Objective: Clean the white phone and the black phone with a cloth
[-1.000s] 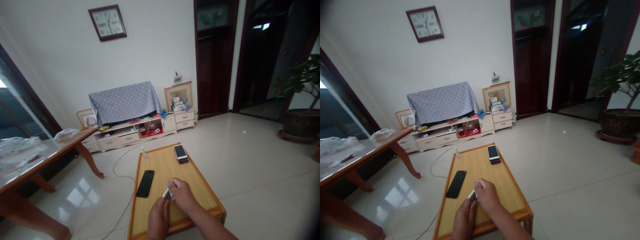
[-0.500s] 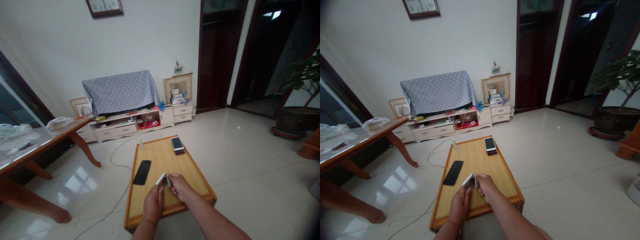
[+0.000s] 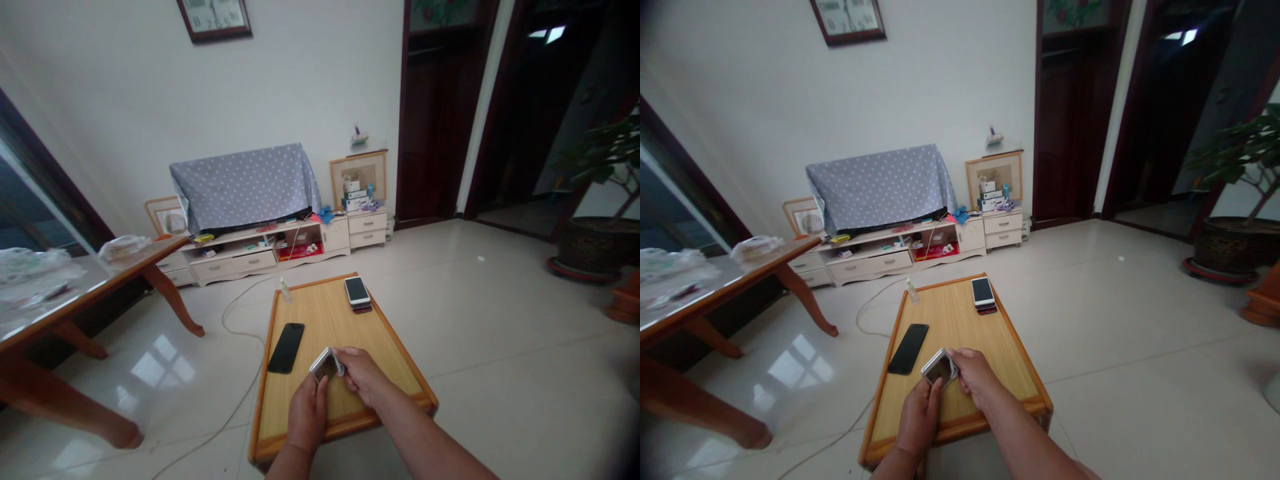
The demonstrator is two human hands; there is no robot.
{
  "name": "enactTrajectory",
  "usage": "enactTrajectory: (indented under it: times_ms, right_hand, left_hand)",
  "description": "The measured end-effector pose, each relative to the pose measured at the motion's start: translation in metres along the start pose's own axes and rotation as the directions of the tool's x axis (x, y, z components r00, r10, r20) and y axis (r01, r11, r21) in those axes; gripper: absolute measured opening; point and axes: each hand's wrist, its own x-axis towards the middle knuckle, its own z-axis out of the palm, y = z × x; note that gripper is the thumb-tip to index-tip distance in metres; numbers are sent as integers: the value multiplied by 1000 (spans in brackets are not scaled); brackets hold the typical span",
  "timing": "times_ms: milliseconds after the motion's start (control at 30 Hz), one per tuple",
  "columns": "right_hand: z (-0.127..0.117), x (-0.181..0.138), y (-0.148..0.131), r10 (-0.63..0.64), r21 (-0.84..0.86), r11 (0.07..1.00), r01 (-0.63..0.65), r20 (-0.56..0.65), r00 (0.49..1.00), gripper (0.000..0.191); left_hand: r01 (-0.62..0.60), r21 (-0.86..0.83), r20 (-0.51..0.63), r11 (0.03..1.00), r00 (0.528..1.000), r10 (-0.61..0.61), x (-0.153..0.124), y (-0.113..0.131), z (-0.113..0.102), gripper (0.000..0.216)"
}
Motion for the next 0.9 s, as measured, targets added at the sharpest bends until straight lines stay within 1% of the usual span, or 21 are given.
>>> enactTrajectory:
  times_ms: [133,300,433,600,767,900]
  right_hand:
    - [0,0,2,23,-31,999,-24,-31,999,40]
    - [0,-6,-9,-23,-38,999,21,-64,998,40]
    - [-4,-10,-15,-45,-57,998,41,-73,996,39]
    - [-12,-11,-7,-30,-118,993,17,-112,993,42]
    - [-20,-9,6,-49,-168,985,30,-107,993,44]
    - [-24,-11,10,-64,-227,973,40,-99,993,46]
  left_hand:
    - [2,-50,-9,999,1000,-3,3,5,-3,37]
    - [6,-102,-13,995,1000,-7,4,14,-1,42]
    - [48,-147,-20,988,998,-51,4,19,3,46]
    - [92,-251,-50,963,993,-108,6,23,8,45]
    - [118,-371,-41,921,989,-144,5,27,14,45]
    - [158,-445,-61,882,977,-206,5,29,17,47]
